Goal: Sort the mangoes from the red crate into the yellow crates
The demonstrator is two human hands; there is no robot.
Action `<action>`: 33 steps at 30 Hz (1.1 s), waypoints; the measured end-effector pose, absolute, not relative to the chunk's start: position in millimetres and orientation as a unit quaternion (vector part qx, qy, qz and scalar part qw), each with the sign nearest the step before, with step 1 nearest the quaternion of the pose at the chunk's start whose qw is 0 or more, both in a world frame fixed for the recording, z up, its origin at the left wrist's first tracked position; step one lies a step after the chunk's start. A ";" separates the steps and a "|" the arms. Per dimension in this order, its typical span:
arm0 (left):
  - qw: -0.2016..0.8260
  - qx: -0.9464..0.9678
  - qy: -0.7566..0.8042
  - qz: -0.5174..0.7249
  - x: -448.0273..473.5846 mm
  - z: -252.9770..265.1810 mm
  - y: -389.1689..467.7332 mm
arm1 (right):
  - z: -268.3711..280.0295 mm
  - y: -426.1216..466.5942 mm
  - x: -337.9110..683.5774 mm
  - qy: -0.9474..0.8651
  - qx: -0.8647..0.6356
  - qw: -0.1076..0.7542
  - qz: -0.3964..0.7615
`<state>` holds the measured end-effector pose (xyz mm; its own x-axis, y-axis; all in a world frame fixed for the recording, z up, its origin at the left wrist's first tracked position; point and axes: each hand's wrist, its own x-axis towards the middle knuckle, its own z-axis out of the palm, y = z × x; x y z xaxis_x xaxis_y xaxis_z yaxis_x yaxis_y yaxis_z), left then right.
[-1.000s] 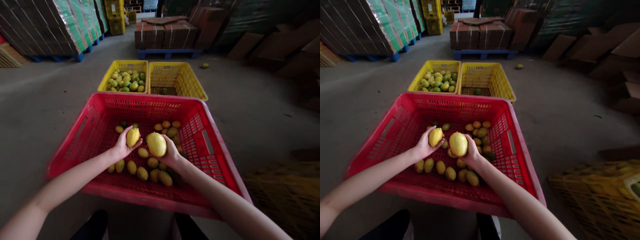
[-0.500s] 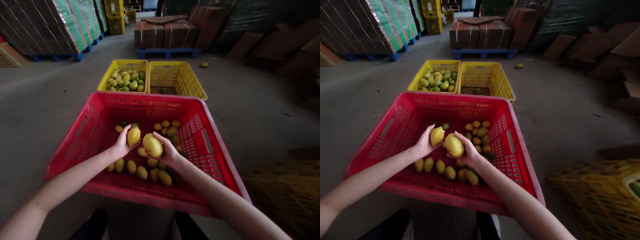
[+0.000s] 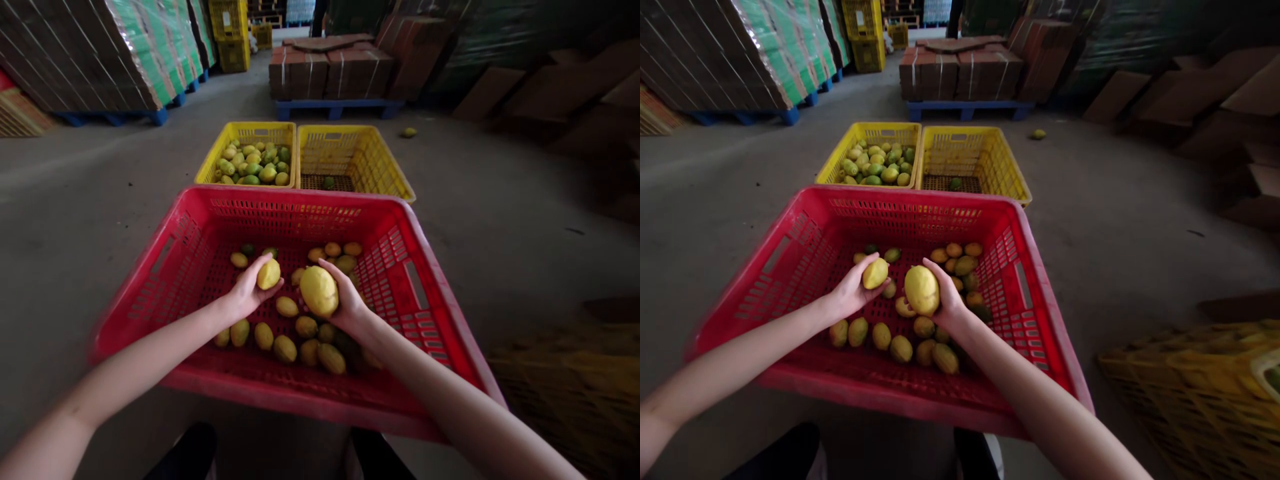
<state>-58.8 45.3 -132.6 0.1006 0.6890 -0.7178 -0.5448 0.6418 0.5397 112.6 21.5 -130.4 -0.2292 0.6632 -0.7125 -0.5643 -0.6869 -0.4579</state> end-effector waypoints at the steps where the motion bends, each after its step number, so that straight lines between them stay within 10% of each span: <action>1: 0.740 0.071 0.525 0.413 -59.4 -133.4 45.9 | -129.0 21.9 113.3 -0.052 -0.482 0.396 0.780; 21: 0.732 0.245 0.531 0.350 -59.9 -144.5 45.3 | -118.0 27.2 130.4 -0.161 -0.417 0.377 0.811; 33: 0.488 0.611 0.417 0.464 -71.9 -135.5 41.9 | -145.9 22.2 131.9 -0.640 -0.538 0.491 0.245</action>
